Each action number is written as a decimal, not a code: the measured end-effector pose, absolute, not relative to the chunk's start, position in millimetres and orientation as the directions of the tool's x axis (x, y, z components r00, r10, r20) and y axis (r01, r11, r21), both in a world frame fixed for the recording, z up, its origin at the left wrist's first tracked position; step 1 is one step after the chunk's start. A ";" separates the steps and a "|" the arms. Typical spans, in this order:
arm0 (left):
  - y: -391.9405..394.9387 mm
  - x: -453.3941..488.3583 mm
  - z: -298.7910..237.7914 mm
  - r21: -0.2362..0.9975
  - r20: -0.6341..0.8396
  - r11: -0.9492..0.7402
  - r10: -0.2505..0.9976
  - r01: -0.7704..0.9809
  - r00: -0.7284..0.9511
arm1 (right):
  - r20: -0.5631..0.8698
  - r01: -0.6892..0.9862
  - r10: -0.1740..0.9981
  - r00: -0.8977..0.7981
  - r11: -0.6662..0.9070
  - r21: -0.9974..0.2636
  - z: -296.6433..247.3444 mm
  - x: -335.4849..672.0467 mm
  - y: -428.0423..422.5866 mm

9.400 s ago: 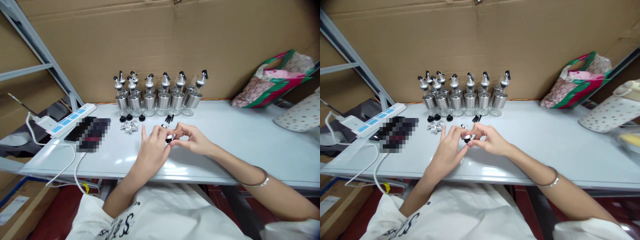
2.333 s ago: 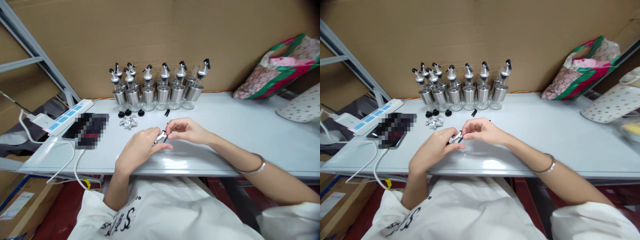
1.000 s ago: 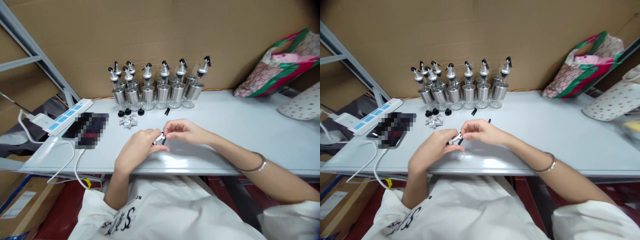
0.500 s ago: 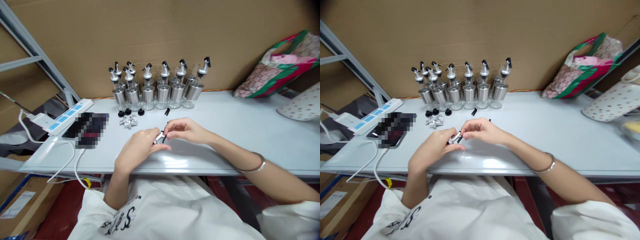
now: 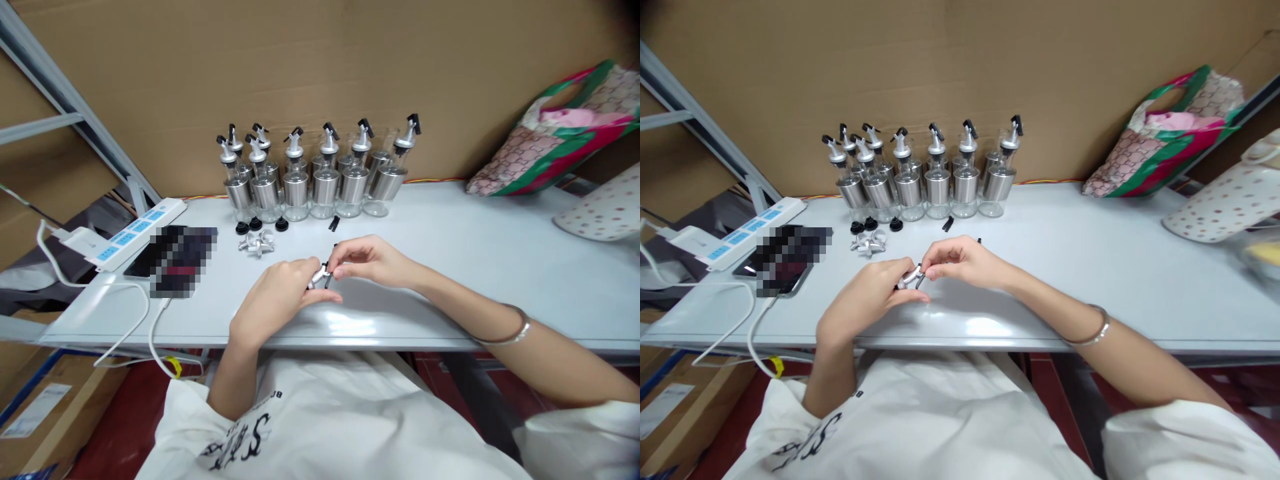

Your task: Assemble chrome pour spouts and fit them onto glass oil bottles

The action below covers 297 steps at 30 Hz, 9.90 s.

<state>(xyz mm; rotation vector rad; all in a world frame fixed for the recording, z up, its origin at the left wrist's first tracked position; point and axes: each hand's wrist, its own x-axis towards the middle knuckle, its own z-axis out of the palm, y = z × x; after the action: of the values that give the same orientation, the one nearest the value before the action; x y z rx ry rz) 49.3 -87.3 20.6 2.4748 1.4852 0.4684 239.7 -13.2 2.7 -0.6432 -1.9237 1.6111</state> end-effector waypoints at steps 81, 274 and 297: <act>-88.7 60.9 21.7 0.338 0.261 -0.524 0.850 0.782 0.457 | 0.148 -0.191 0.603 -0.784 -0.007 -0.982 5.1 241.0 -15.4; -94.4 58.3 24.9 0.420 0.366 -0.604 0.795 0.677 0.483 | 0.284 -0.215 0.598 -0.750 0.186 -0.959 5.7 238.1 -27.1; -94.6 56.4 20.6 0.390 0.432 -0.604 0.786 0.695 0.441 | 0.204 -0.177 0.582 -0.787 0.103 -0.979 15.1 244.3 -25.2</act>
<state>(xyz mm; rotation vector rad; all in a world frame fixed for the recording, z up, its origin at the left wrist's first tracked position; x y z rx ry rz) 56.4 -94.6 20.6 2.5323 1.3125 0.8861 244.3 -25.2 15.1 -0.3944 -1.8232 1.7416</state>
